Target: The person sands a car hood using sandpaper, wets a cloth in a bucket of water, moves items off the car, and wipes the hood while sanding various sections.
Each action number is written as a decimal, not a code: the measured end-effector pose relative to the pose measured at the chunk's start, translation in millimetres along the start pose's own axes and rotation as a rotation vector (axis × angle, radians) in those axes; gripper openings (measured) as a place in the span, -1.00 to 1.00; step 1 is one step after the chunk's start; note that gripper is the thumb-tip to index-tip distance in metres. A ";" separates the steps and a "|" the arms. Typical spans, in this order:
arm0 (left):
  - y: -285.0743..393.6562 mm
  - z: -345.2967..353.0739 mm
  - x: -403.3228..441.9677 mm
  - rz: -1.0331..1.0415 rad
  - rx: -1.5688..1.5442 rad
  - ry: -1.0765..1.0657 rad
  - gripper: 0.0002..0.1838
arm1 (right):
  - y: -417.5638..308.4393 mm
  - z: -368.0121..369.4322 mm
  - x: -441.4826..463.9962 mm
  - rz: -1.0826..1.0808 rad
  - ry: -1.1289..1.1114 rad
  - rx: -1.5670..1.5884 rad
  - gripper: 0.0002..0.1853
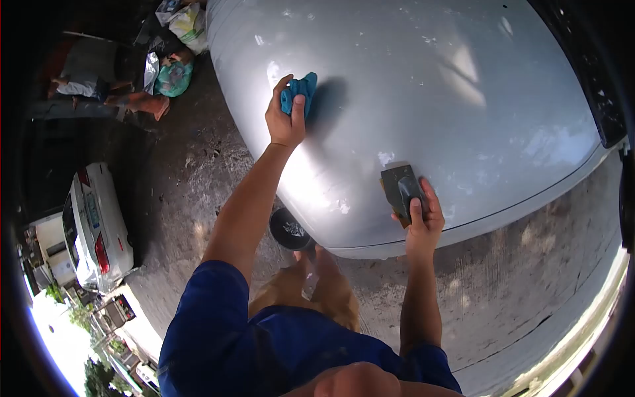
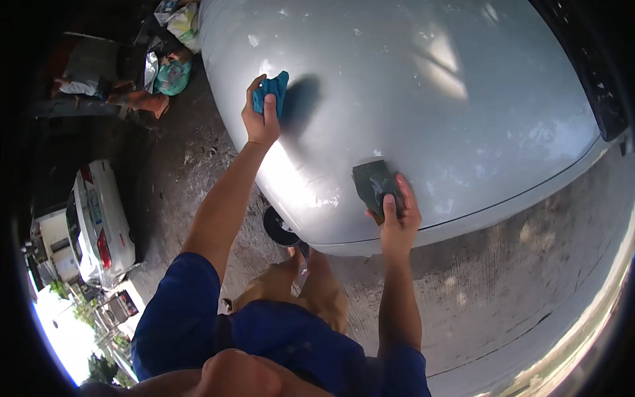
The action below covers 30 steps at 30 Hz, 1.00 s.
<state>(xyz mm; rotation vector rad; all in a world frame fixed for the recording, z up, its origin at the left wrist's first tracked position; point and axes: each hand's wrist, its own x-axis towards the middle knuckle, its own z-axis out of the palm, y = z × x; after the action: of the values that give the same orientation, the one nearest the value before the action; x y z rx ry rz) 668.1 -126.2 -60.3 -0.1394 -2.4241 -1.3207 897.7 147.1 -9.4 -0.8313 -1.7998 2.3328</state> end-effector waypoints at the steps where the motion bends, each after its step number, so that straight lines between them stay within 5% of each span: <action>1: -8.5 -27.4 -40.7 -0.096 -0.107 -0.014 -0.30 | 9.6 0.6 -4.3 -0.067 -0.015 -0.063 -0.47; 3: -55.8 -67.5 -128.8 -0.111 0.044 0.294 -0.29 | 28.9 -0.5 -15.7 -0.210 -0.003 -0.180 -0.48; 4: -76.7 -87.6 -181.0 -0.449 -0.073 0.344 -0.23 | 33.8 0.7 -13.0 -0.224 -0.015 -0.228 -0.48; 6: -142.3 -109.2 -282.3 -0.997 0.184 0.468 -0.15 | 33.8 11.8 -8.2 -0.268 -0.033 -0.327 -0.47; 8: -223.3 -124.1 -387.4 -1.285 0.305 0.189 -0.10 | 38.3 37.3 -3.0 -0.392 0.119 -0.383 -0.50; 11: -306.8 -113.3 -481.5 -1.262 0.486 -0.254 -0.21 | 59.7 29.9 3.5 -0.598 0.268 -0.502 -0.52; 15: -385.1 -72.8 -548.9 -1.127 0.655 -0.577 -0.44 | 62.5 17.7 7.8 -0.756 0.450 -0.610 -0.55; 18: -439.4 -42.4 -563.8 -1.120 0.542 -0.720 -0.51 | 44.7 -14.9 13.1 -1.116 0.498 -1.538 -0.52; 20: -482.8 -25.7 -605.5 -1.083 0.425 -0.765 -0.52 | 40.6 -18.2 18.3 -1.162 0.461 -1.494 -0.52; 22: -482.6 -12.1 -616.3 -1.183 0.358 -0.701 -0.54 | 32.5 -27.5 26.4 -0.887 0.385 -0.601 -0.51; 24: -476.2 -26.9 -603.8 -1.261 0.331 -0.609 -0.55 | 45.5 -21.3 27.3 -0.975 0.343 -0.747 -0.52; 28: -444.8 -83.1 -579.5 -1.344 0.038 -0.511 -0.48 | 54.0 8.3 24.0 -0.824 0.477 -0.597 -0.53; 30: -372.1 -126.9 -523.4 -1.551 -0.297 -0.229 -0.43 | 59.3 13.3 22.7 -0.702 0.354 -0.392 -0.52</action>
<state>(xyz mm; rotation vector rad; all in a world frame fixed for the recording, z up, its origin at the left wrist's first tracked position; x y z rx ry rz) 1089.8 -389.9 -485.7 1.9180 -2.3113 -2.2144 887.5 125.9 -69.9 -0.4779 -1.9781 1.3446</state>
